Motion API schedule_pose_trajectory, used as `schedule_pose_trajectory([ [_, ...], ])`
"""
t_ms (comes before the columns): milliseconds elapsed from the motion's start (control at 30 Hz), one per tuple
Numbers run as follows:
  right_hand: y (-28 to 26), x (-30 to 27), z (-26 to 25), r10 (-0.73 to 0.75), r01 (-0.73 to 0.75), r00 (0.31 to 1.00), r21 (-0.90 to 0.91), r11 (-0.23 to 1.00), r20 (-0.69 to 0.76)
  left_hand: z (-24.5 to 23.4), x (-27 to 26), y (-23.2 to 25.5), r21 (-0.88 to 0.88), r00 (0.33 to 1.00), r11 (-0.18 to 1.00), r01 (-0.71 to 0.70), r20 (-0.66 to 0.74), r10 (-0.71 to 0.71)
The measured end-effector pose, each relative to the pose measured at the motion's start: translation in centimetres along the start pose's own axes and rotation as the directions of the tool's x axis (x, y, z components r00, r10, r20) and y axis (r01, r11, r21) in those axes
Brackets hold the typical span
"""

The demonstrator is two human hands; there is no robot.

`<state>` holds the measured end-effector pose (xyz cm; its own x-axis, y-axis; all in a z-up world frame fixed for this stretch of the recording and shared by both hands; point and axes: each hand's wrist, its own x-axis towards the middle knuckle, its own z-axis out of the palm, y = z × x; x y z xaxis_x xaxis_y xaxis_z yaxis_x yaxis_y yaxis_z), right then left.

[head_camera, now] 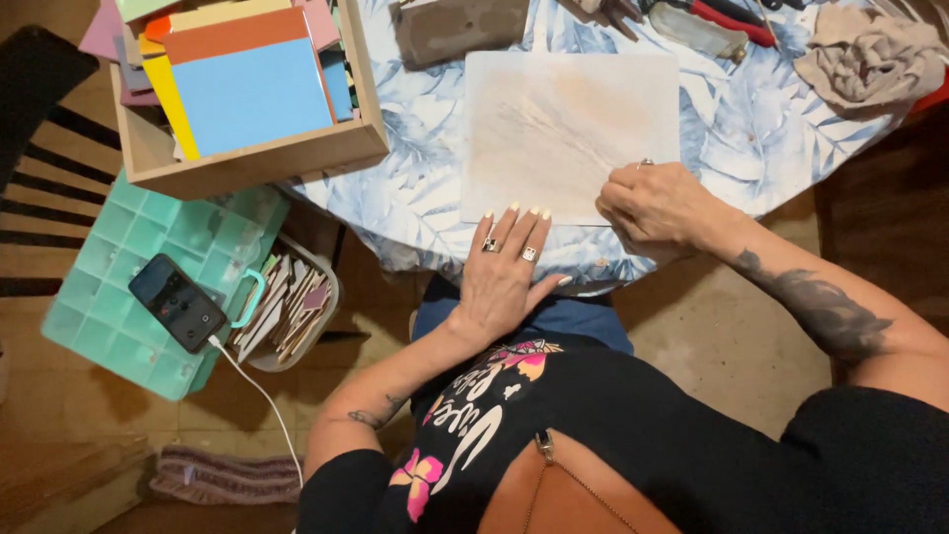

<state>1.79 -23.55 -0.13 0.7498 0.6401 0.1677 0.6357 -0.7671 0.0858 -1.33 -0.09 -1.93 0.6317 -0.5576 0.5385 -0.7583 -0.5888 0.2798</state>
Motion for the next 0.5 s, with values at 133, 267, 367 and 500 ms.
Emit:
schedule_pose_trajectory([
  [133,-0.3,0.7,1.2,-0.072,0.069,0.994,-0.037,0.997,-0.077,1.1,-0.7,-0.3,0.058,1.0,0.998,-0.01,0.01,0.009],
  [267,-1.3,6.2,2.9,-0.144,0.172,0.971,0.14,0.975,-0.189,1.3,-0.8,-0.5,0.083,1.0,0.996,-0.013,0.001,0.013],
  [367,-2.5,11.6,4.0,-0.216,0.277,0.933,0.192,0.941,-0.286,1.6,-1.1,-0.7,0.108,1.0,0.994,-0.017,0.006,0.017],
  [500,-2.0,12.1,4.5,-0.285,0.356,0.912,0.226,0.907,-0.294,1.3,-0.8,-0.7,0.105,0.999,0.994,-0.038,-0.008,0.039],
])
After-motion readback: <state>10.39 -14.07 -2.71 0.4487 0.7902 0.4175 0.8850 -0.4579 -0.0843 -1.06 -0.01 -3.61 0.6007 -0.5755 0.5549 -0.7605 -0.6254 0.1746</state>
